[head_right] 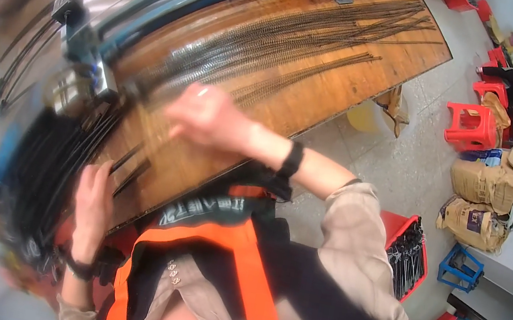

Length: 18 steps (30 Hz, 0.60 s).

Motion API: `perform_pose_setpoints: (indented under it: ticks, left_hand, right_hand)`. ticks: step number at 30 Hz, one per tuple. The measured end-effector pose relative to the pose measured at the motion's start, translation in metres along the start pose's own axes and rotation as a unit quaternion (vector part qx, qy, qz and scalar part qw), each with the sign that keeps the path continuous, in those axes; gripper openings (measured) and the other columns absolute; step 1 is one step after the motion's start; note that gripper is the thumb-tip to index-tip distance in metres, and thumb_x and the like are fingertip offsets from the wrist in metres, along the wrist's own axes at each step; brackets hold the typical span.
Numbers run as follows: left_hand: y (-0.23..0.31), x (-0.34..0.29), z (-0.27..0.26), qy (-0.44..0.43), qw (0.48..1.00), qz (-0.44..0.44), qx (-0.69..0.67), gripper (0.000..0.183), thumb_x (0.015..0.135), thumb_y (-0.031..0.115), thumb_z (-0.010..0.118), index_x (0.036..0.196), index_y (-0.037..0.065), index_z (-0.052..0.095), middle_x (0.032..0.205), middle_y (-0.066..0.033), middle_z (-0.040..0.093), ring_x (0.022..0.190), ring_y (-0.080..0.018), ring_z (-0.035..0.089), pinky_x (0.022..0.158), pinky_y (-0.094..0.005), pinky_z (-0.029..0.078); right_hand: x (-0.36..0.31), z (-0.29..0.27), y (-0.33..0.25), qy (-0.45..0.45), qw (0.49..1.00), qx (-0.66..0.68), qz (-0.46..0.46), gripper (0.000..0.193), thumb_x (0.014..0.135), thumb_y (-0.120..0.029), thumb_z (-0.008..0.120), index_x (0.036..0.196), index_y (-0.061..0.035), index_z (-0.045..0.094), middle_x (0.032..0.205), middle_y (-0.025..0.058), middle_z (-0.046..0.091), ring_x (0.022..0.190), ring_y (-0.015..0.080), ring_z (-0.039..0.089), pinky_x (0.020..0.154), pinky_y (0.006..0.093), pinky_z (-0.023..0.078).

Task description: Sorting and aligning metal rods on a workbench jig.

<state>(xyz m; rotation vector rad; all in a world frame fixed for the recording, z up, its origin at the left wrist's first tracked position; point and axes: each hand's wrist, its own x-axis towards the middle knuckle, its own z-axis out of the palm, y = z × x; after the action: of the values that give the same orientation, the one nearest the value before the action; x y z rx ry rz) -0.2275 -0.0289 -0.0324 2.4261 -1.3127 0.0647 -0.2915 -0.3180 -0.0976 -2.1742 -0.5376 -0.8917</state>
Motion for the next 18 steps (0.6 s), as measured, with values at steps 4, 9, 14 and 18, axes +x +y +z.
perform_pose_setpoints:
  ticks: [4, 9, 14, 18]
  left_hand:
    - [0.005, 0.011, -0.006, -0.008, 1.0, 0.022, 0.01, 0.041, 0.084, -0.005, 0.059, 0.123, 0.007, 0.063, 0.077, -0.0103, 0.054, 0.07, -0.0289, 0.058, 0.062, -0.0388, 0.049]
    - [-0.003, 0.018, -0.049, -0.031, 0.994, 0.01, 0.103, 0.051, 0.082, -0.009, 0.059, 0.13, 0.01, 0.062, 0.076, -0.0095, 0.053, 0.068, -0.0264, 0.056, 0.063, -0.0377, 0.049]
    - [-0.055, 0.031, -0.126, 0.135, 0.976, -0.077, 0.151, 0.044, 0.09, -0.004, 0.061, 0.132, 0.01, 0.061, 0.079, -0.0118, 0.055, 0.07, -0.0274, 0.056, 0.07, -0.0371, 0.05]
    - [-0.084, 0.04, -0.175, 0.258, 0.944, -0.118, 0.17, 0.037, 0.095, 0.001, 0.059, 0.132, 0.007, 0.06, 0.091, -0.0157, 0.063, 0.078, -0.0277, 0.06, 0.076, -0.0374, 0.05]
  right_hand:
    - [-0.006, -0.019, 0.012, -0.027, 0.989, -0.143, 0.02, 0.033, 0.076, -0.028, 0.078, 0.099, -0.0084, 0.066, 0.067, 0.0019, 0.053, 0.06, 0.0209, 0.055, 0.052, 0.0337, 0.045]
    - [0.016, -0.022, 0.025, 0.024, 0.988, -0.137, -0.072, 0.026, 0.08, -0.017, 0.076, 0.104, -0.0105, 0.068, 0.067, 0.0025, 0.057, 0.057, 0.0175, 0.055, 0.049, 0.0317, 0.043]
    - [0.027, -0.06, 0.076, 0.02, 0.967, -0.251, 0.047, 0.012, 0.093, -0.011, 0.065, 0.104, -0.0064, 0.067, 0.074, 0.0078, 0.06, 0.065, 0.0177, 0.058, 0.059, 0.0322, 0.047]
    - [0.099, -0.018, 0.08, -0.023, 0.978, -0.026, 0.203, 0.011, 0.095, -0.008, 0.062, 0.104, -0.0026, 0.066, 0.081, 0.0081, 0.068, 0.072, 0.0127, 0.064, 0.064, 0.0294, 0.05]
